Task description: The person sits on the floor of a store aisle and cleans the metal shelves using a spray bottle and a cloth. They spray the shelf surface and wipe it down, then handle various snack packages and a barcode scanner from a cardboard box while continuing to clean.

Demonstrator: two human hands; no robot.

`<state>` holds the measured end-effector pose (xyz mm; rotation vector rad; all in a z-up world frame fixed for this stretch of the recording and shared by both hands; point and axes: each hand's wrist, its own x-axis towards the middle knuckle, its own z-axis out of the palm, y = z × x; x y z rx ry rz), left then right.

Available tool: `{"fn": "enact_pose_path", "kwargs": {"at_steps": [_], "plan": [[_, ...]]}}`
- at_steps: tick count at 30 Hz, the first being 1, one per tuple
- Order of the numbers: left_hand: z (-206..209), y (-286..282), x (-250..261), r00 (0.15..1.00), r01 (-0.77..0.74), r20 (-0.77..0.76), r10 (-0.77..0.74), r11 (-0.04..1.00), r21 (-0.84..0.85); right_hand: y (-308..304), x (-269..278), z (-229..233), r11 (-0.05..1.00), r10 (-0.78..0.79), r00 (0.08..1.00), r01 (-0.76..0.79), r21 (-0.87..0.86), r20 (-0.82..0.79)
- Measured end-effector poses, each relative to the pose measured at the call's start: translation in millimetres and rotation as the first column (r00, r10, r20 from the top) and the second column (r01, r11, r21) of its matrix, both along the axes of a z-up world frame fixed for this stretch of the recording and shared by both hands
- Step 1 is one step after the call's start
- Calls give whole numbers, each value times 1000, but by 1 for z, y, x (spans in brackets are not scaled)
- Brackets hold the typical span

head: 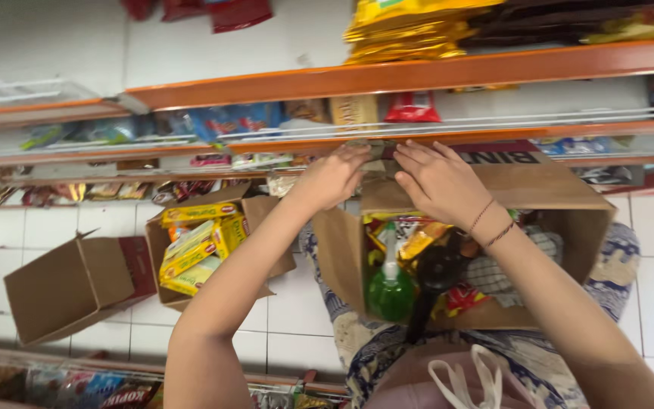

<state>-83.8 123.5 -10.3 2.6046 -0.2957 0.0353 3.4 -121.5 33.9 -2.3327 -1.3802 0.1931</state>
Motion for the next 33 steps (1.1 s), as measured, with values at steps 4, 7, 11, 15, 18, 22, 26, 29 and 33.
{"fn": "enact_pose_path", "kwargs": {"at_steps": [4,7,11,15,18,22,26,29,33], "plan": [[-12,57,-36,996,-93,5,93,994,53,30,-3,-8,997,67,998,-67,-24,18],[-14,102,-66,986,-164,59,159,982,95,49,-6,-5,994,91,996,-92,-62,-19],[-16,133,-101,934,-306,202,294,952,30,64,-12,4,991,127,992,-127,-28,-16],[-27,124,-109,669,-610,289,685,728,-314,68,-14,7,998,54,996,-55,-15,-69],[-37,96,-103,182,-675,97,978,196,-711,59,-18,10,996,-46,992,56,75,-119],[-78,66,-63,91,-695,-252,964,-120,-709,49,-21,13,966,-137,976,169,194,-169],[-105,18,-9,194,-624,-295,936,-114,-773,40,-25,16,961,-127,972,170,216,-196],[-98,-20,2,311,-533,-251,917,-50,-845,39,-25,18,965,-180,953,219,144,-244],[-88,-5,6,296,-205,-560,774,-521,-828,37,-25,14,966,-136,951,190,177,-279]]}}
